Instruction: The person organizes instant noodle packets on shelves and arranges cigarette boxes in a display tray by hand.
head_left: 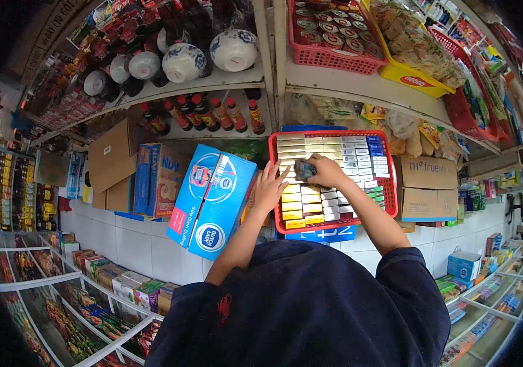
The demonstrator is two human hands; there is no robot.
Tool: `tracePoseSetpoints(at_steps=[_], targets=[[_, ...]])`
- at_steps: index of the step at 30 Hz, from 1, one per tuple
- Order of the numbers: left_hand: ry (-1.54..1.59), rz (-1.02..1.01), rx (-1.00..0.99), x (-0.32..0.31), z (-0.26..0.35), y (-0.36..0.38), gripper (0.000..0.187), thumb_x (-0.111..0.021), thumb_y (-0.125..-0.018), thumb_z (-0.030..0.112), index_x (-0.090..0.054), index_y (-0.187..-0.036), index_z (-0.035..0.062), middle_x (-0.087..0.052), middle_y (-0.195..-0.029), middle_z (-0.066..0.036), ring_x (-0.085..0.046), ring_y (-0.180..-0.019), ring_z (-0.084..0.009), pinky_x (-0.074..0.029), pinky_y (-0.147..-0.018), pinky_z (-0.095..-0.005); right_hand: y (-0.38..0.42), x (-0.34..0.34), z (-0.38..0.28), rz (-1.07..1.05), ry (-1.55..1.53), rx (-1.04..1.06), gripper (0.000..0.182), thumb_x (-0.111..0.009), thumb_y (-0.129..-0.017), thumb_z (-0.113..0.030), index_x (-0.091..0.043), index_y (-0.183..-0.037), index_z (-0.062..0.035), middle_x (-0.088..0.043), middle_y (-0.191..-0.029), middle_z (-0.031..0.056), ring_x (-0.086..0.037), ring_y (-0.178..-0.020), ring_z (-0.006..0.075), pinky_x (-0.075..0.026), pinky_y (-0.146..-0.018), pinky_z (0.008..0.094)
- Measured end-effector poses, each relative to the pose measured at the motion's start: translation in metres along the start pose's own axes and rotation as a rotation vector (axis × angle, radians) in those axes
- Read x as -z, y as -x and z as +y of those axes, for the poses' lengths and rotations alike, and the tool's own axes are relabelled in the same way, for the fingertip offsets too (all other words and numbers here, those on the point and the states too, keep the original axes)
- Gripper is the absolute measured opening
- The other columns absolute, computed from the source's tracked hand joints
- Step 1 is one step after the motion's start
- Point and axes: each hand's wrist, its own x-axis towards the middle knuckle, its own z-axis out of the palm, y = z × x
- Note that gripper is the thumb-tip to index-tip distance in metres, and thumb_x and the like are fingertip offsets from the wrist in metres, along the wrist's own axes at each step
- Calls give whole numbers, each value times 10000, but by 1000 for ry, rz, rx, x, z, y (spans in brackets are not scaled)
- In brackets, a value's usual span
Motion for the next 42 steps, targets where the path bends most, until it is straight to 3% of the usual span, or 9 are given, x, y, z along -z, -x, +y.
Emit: tracePoseSetpoints(at_steps=[3,6,8,11,14,23,26,31,42], targets=[[-69,-11,-5,4,5,-1,455,-555,-819,266,-466,-1260,203,-321,-1371,-74,-245,-1280,-294,-212,-1017,-502,7,18,3,-186,-24,-20,513,-683,-564,-267,-597,-1018,-43,-560,-991,159,-556,-897,330,-458,-767,380],[-124,-9,5,8,19,-10,483,-577,-789,251,-470,-1242,123,-339,-1355,-81,-243,-1278,-271,-182,-1023,-523,-5,27,29,-15,-60,-151,516,-676,-584,-238,-579,-1053,-47,-541,-1092,159,-541,-953,333,-443,-812,385],[-86,-39,-167,11,38,-24,510,-591,-771,263,-464,-1235,96,-334,-1360,-80,-253,-1277,-251,-176,-1027,-522,-18,20,44,350,121,-130,492,-668,-597,-238,-575,-1048,-63,-525,-1055,148,-522,-975,321,-452,-799,398],[-77,-27,-169,-12,47,-43,625,-604,-762,319,-383,-1293,75,-317,-1374,-77,-254,-1279,-248,-154,-1042,-512,-34,16,52,200,147,-168,601,-711,-578,-240,-536,-1127,-72,-464,-1203,155,-466,-1069,344,-418,-878,407],[-125,-45,-65,-27,41,-48,745,-614,-747,372,-297,-1335,41,-292,-1392,-70,-242,-1287,-256,-124,-1057,-500,-21,16,37,240,307,-91,600,-717,-579,-260,-544,-1123,-76,-491,-1141,150,-482,-1039,334,-417,-872,409],[-230,-63,-33,-30,43,-50,765,-612,-727,424,-303,-1344,96,-267,-1409,-45,-235,-1295,-233,-108,-1062,-494,37,21,25,-138,100,-17,503,-675,-567,-236,-600,-1049,-113,-555,-970,102,-547,-920,287,-464,-786,375],[-222,-44,-61,-27,44,-49,689,-607,-736,416,-352,-1329,174,-281,-1400,-50,-240,-1290,-249,-116,-1057,-507,29,33,48,-469,-40,-7,505,-679,-552,-251,-606,-1018,-70,-592,-938,145,-565,-891,310,-461,-787,354],[-195,-23,-95,-28,43,-49,514,-605,-742,398,-492,-1231,289,-309,-1381,-66,-252,-1281,-271,-125,-1050,-522,3,44,78,350,160,-145,502,-663,-601,-202,-569,-1072,-55,-544,-1073,181,-544,-940,349,-453,-804,402],[-194,-34,-78,-30,43,-49,512,-605,-740,403,-501,-1226,281,-309,-1384,-63,-257,-1279,-286,-118,-1048,-533,66,34,72,-48,132,-166,546,-692,-570,-299,-592,-1061,-83,-559,-1008,156,-556,-918,332,-458,-789,405]])
